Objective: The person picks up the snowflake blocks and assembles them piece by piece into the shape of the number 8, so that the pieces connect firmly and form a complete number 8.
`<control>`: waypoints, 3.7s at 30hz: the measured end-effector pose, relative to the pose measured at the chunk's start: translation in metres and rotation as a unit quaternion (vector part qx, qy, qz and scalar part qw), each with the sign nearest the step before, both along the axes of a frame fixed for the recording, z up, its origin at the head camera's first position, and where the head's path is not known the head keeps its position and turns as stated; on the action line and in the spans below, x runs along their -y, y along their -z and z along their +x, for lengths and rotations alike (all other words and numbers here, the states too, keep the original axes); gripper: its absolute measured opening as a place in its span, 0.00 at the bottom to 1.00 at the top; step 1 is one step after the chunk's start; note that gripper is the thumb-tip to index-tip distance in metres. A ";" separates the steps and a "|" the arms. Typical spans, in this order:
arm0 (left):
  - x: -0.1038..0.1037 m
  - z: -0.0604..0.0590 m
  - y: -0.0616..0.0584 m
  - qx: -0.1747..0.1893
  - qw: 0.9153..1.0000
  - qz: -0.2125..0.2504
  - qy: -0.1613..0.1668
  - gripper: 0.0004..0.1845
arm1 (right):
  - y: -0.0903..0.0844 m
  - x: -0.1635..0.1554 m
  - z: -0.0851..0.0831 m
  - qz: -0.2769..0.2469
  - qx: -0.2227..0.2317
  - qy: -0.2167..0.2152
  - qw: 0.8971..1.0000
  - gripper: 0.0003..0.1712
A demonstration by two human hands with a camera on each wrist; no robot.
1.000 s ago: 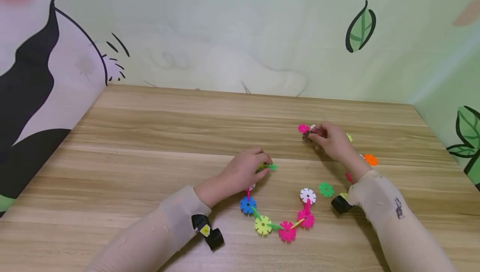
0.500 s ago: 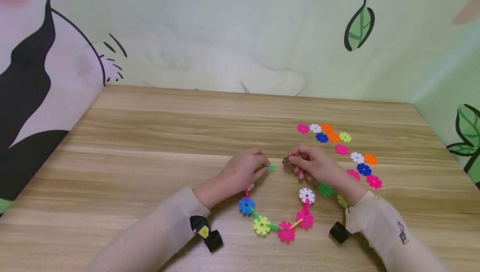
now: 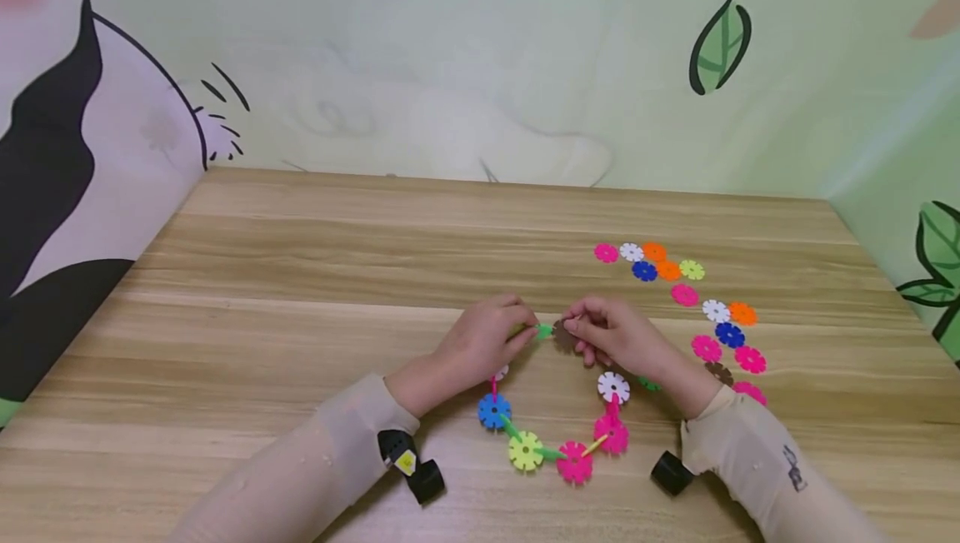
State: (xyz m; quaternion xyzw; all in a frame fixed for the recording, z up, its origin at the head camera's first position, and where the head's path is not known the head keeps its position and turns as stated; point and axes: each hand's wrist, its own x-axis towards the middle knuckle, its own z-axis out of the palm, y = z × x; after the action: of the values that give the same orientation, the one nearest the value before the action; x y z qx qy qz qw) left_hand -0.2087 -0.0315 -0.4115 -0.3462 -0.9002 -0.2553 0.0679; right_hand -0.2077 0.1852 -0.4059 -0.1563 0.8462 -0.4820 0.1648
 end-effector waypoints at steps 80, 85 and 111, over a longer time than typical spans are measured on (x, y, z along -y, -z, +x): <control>-0.003 0.001 -0.006 0.100 0.993 -0.031 -0.062 0.19 | -0.034 -0.097 -0.025 0.378 -0.064 0.138 0.913 0.21; -0.003 0.000 -0.006 0.097 0.993 -0.035 -0.062 0.19 | -0.031 -0.101 -0.026 0.346 -0.058 0.146 0.925 0.20; -0.002 -0.003 -0.005 0.120 0.992 -0.019 -0.035 0.20 | -0.029 -0.031 -0.005 0.177 -0.221 0.085 0.955 0.05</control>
State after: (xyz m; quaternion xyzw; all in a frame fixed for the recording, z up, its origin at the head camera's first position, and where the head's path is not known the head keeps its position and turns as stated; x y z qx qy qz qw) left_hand -0.2120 -0.0292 -0.4068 -0.2826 -0.9180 -0.2756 -0.0385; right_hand -0.2129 0.2164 -0.3771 -0.1548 0.9433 -0.2905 -0.0430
